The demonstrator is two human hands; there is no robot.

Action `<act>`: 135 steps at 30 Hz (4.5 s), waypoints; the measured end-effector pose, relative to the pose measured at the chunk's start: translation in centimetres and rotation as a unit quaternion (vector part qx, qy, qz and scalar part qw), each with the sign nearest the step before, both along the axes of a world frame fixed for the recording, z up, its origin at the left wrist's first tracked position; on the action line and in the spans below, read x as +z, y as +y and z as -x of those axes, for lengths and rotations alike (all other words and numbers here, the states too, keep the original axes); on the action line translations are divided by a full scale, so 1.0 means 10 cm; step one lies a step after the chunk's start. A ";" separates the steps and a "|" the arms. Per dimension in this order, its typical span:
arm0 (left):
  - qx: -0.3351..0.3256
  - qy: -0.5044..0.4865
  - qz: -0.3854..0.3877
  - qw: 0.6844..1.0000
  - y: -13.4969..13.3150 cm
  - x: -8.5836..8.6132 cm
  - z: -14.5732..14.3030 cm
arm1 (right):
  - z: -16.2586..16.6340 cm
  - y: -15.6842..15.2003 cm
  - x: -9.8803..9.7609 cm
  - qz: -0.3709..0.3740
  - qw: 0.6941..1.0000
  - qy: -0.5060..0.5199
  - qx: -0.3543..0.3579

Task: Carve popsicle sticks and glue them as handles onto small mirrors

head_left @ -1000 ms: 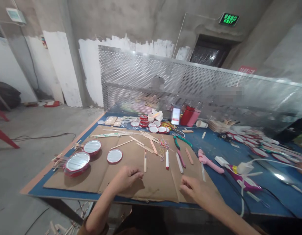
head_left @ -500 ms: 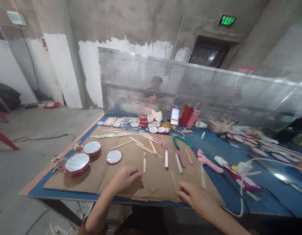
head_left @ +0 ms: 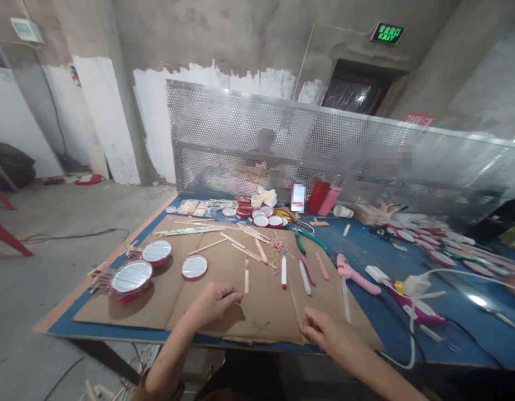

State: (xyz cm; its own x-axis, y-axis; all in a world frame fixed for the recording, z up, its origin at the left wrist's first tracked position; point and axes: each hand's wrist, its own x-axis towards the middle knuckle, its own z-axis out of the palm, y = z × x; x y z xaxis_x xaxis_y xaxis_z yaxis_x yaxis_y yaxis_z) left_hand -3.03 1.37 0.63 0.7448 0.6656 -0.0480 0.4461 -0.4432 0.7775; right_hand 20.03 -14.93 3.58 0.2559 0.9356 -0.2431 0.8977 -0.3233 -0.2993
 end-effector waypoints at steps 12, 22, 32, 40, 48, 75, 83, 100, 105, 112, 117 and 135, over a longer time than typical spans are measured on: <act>0.002 -0.010 0.021 1.000 0.00 0.01 -0.01 | 0.03 -0.01 0.03 0.008 1.000 0.025 -0.003; 0.011 -0.018 0.032 0.999 0.00 0.03 -0.01 | 0.02 -0.01 -0.05 -0.009 1.000 0.023 0.005; 0.022 -0.014 0.070 0.997 0.01 -0.04 -0.01 | -0.56 0.37 0.47 -0.184 0.980 0.024 -0.078; 0.019 -0.031 0.053 0.998 0.01 -0.02 -0.01 | 0.03 0.27 -0.09 -0.164 0.985 0.045 -0.040; 0.019 -0.018 0.054 0.998 0.02 -0.04 -0.01 | 0.30 0.21 -0.60 -0.239 0.964 0.074 -0.092; 0.021 -0.023 0.027 0.999 -0.03 -0.06 -0.02 | 0.45 0.17 -0.76 -0.523 0.829 -0.161 -0.115; 0.035 -0.046 0.060 0.997 -0.04 -0.01 -0.02 | 0.41 0.15 -0.81 -0.506 0.838 -0.177 -0.096; 0.032 -0.038 0.021 0.999 -0.04 0.00 -0.01 | 0.43 0.15 -0.78 -0.516 0.831 -0.177 -0.113; 0.034 -0.038 0.035 0.998 -0.04 -0.01 -0.01 | 0.42 0.14 -0.81 -0.514 0.835 -0.164 -0.109; 0.032 -0.042 0.052 0.997 -0.02 -0.04 -0.01 | 0.43 0.11 -0.82 -0.513 0.838 -0.148 -0.116; 0.031 -0.038 0.054 0.997 -0.02 -0.05 0.00 | 0.45 0.11 -0.75 -0.515 0.838 -0.145 -0.110; 0.027 -0.039 0.068 0.997 -0.03 0.01 0.00 | 0.46 0.11 -0.77 -0.501 0.843 -0.149 -0.126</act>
State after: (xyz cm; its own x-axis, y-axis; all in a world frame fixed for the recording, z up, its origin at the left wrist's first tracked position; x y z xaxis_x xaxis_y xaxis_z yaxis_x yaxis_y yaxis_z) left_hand -3.01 1.10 0.72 0.7130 0.6961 -0.0847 0.4031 -0.3079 0.8618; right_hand 15.45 -13.86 -4.13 0.3879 0.5390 0.7477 0.9217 -0.2338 -0.3096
